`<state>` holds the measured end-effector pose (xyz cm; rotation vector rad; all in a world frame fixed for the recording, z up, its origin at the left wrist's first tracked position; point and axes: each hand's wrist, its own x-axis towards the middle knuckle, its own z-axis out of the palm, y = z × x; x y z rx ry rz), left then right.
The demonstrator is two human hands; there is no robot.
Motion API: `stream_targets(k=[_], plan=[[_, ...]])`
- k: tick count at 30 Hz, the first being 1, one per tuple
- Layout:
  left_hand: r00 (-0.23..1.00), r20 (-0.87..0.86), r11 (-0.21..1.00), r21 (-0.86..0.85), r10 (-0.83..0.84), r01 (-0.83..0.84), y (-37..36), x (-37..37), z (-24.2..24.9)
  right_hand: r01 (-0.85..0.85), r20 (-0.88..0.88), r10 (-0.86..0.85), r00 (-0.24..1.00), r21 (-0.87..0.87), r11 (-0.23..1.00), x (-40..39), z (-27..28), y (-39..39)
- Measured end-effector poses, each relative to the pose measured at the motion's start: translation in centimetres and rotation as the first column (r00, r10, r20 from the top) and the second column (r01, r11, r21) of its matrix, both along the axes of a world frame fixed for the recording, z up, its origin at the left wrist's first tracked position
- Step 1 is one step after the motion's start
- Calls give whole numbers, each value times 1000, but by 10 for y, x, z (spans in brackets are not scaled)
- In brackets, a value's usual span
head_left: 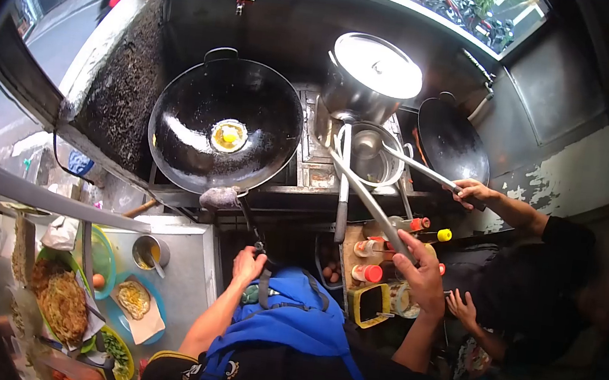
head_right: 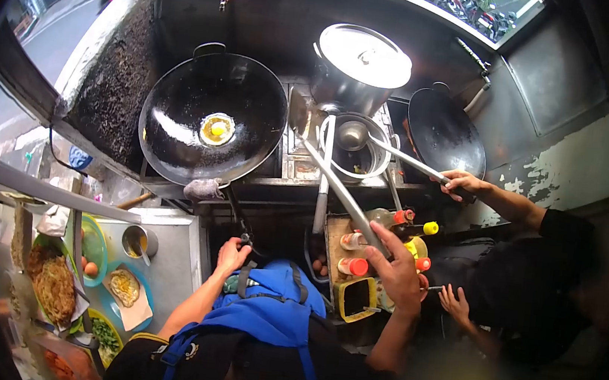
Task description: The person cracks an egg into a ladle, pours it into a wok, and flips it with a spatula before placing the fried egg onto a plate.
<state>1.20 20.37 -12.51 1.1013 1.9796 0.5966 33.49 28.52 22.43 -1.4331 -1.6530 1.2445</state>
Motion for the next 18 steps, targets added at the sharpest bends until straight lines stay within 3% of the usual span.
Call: stream_targets(k=[3, 5, 7, 9, 11, 14, 16, 18], plan=[[922, 354, 985, 127, -155, 117, 21, 19, 74, -10, -23, 9, 1000, -33, 999, -17, -6, -7], [707, 685, 984, 87, -173, 157, 47, 44, 106, -71, -74, 68, 995, -42, 997, -29, -13, -7], [475, 873, 987, 33, -106, 158, 70, 68, 136, -106, 4, 106, 994, 48, 993, -36, -20, -5], [367, 929, 984, -29, -37, 173, 88, 86, 156, -168, -42, 166, 985, -42, 985, -52, -9, -5], [301, 947, 974, 44, -111, 221, 101, 95, 154, -178, -41, 178, 983, 11, 984, -59, -14, -5], [286, 948, 963, 61, -139, 264, 114, 100, 135, -241, -39, 241, 970, 8, 970, -61, -21, -7], [362, 902, 954, 143, -235, 262, 116, 101, 136, -242, -3, 242, 970, 51, 969, -63, -23, -10], [362, 892, 953, 196, -271, 230, 112, 103, 137, -243, 35, 241, 970, 89, 966, -65, -21, -12]])
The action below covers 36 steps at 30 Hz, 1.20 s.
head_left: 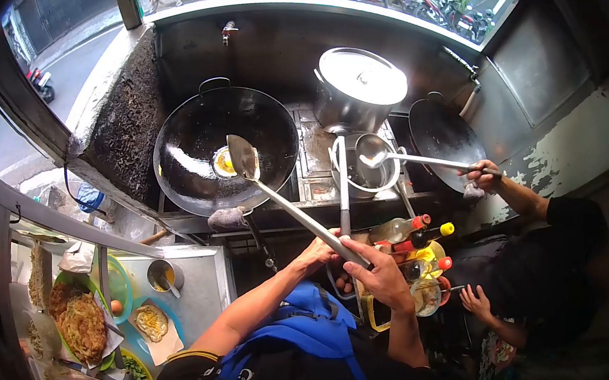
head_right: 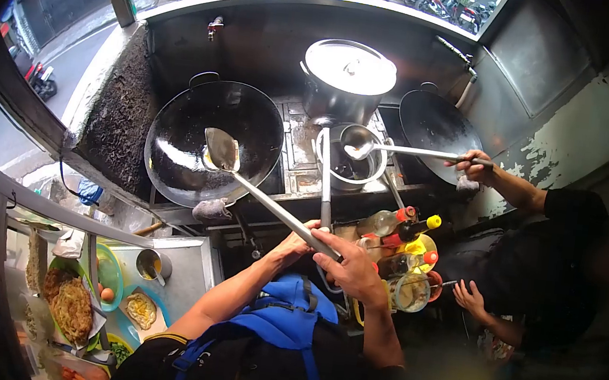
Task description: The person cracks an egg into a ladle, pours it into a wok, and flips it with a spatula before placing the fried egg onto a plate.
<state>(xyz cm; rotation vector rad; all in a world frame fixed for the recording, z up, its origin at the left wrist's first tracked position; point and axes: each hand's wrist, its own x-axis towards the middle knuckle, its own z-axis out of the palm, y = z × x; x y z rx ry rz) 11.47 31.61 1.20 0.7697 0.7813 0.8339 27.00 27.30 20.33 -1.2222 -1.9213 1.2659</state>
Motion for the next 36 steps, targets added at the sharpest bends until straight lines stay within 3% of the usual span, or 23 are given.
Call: stream_targets(k=[2, 4, 6, 8, 13, 16, 17, 19, 21, 24, 32, 36], plan=[[1000, 11, 998, 54, 28, -29, -6, 6, 3, 33, 53, -25, 998, -147, 989, -1, 11, -3], [983, 140, 992, 25, 118, -123, -12, 18, 5, 55, 52, -49, 997, -117, 992, 1, 17, -4], [983, 169, 998, 4, 66, -68, -8, 27, -9, 83, 52, -78, 996, -94, 992, 9, 20, -5], [992, 115, 998, -22, 60, -58, -6, 30, -4, 98, 141, -117, 983, 137, 986, 24, 24, -6], [998, 25, 998, -29, 64, -63, -2, 25, 1, 221, 263, -324, 909, 356, 908, 47, 51, -13], [998, -3, 998, -21, 58, -58, -2, 23, 0, 252, 442, -477, 760, 477, 842, 57, 54, -2], [998, -20, 998, -14, 56, -56, -2, 23, 0, 251, 441, -478, 760, 478, 841, 61, 50, 7], [999, -12, 999, -22, 48, -48, -2, 21, 4, 148, 599, -491, 633, 530, 835, 71, 34, 29], [999, -7, 999, -29, 41, -41, -4, 19, 6, 123, 590, -494, 639, 556, 822, 80, 14, 56], [995, -82, 998, -7, 55, -55, -9, 13, 8, 41, 710, -431, 556, 495, 868, 83, -2, 89], [978, -208, 999, -34, 28, -36, -47, -37, -2, -41, 755, -384, 532, 476, 879, 78, -18, 116], [952, -305, 999, -32, 24, -35, -71, -54, 17, -25, 754, -401, 521, 483, 875, 72, -19, 119]])
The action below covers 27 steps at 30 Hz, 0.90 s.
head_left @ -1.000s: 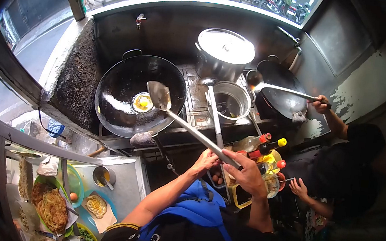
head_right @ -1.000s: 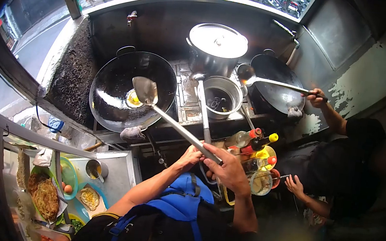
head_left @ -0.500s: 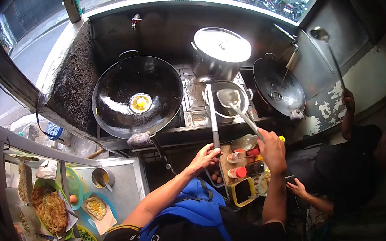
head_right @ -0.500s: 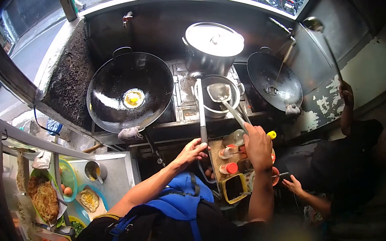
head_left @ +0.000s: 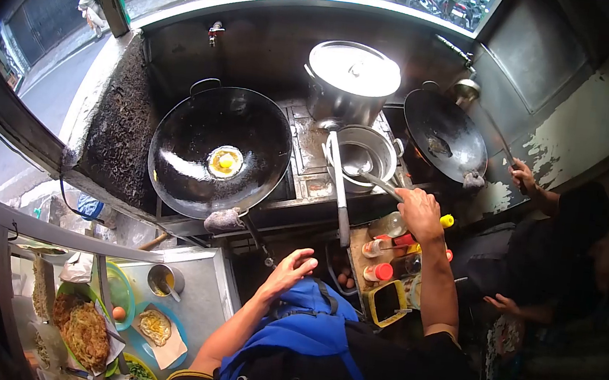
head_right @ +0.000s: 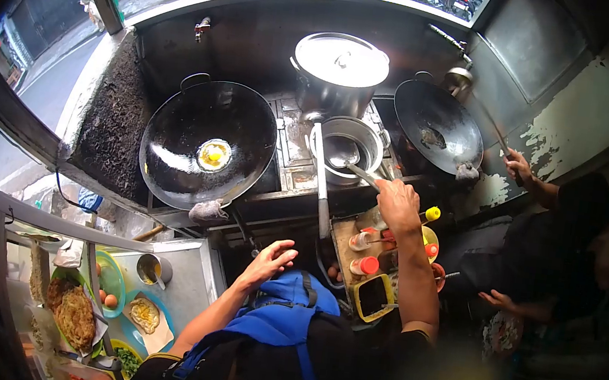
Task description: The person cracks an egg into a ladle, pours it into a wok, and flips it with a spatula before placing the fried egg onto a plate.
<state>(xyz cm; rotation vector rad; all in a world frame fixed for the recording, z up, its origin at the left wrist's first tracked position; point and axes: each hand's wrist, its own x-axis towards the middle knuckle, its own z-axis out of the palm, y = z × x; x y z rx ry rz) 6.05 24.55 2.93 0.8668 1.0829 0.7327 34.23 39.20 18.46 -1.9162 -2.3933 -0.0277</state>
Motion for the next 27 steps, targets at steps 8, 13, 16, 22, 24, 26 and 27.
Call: stream_targets(k=[8, 13, 16, 22, 24, 26, 27], plan=[[1000, -27, 1000, 6, 1, -1, -18, -7, -3, 48, 17, -47, 999, -49, 998, -1, -7, 10], [999, -48, 999, 27, 26, -25, -27, -16, -1, 21, -146, -9, 989, 80, 997, 13, -24, -16], [996, -55, 998, 8, 66, -65, -36, -24, -3, 79, -183, -65, 981, 67, 995, 16, -23, -35], [988, -53, 990, 4, 144, -144, -52, -35, -27, 77, -165, -56, 985, 125, 989, 17, 8, -47], [985, -102, 989, 68, 137, -130, -56, -39, -31, 81, -105, -70, 992, 109, 991, 10, 30, -49], [979, -140, 988, 66, 146, -137, -61, -43, -25, 45, -99, -34, 995, 107, 993, -3, 56, -53], [977, -153, 988, 66, 150, -142, -65, -46, -26, 13, -110, 1, 994, 120, 993, -9, 64, -54]])
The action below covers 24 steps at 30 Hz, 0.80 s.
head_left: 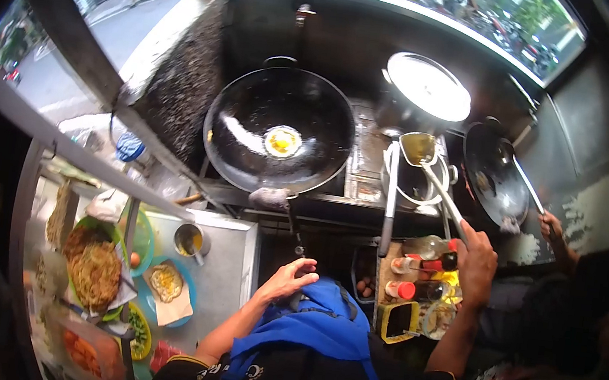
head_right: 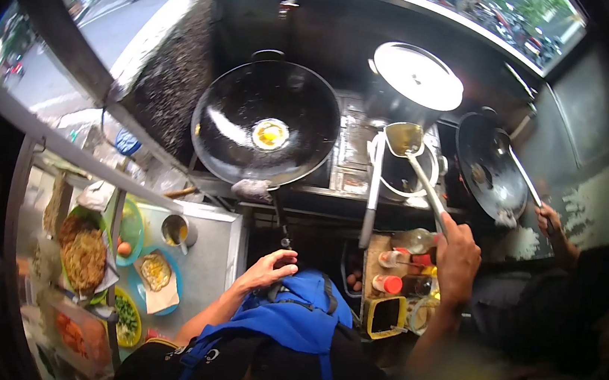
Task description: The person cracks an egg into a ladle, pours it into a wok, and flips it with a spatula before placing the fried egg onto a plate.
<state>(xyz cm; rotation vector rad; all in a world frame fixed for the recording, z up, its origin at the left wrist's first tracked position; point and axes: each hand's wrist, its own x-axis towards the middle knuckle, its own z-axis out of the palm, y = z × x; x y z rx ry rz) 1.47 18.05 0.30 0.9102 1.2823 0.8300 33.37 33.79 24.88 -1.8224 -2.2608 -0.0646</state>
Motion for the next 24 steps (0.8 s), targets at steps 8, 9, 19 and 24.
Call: stream_targets(k=[8, 9, 19, 24], plan=[[986, 1, 985, -46, 167, -167, -40, -13, -13, -353, -40, 351, 935, -70, 933, -71, 13, 6], [980, 6, 979, -41, 198, -198, -46, -13, -15, -395, -25, 394, 919, -104, 913, -84, 4, 13], [955, -11, 953, -62, 296, -296, -82, -20, -9, -670, 5, 670, 742, -12, 742, -257, -112, 118], [935, -24, 933, -61, 353, -354, -102, -24, -11, -562, 370, 516, 772, 19, 827, -257, -87, 145]])
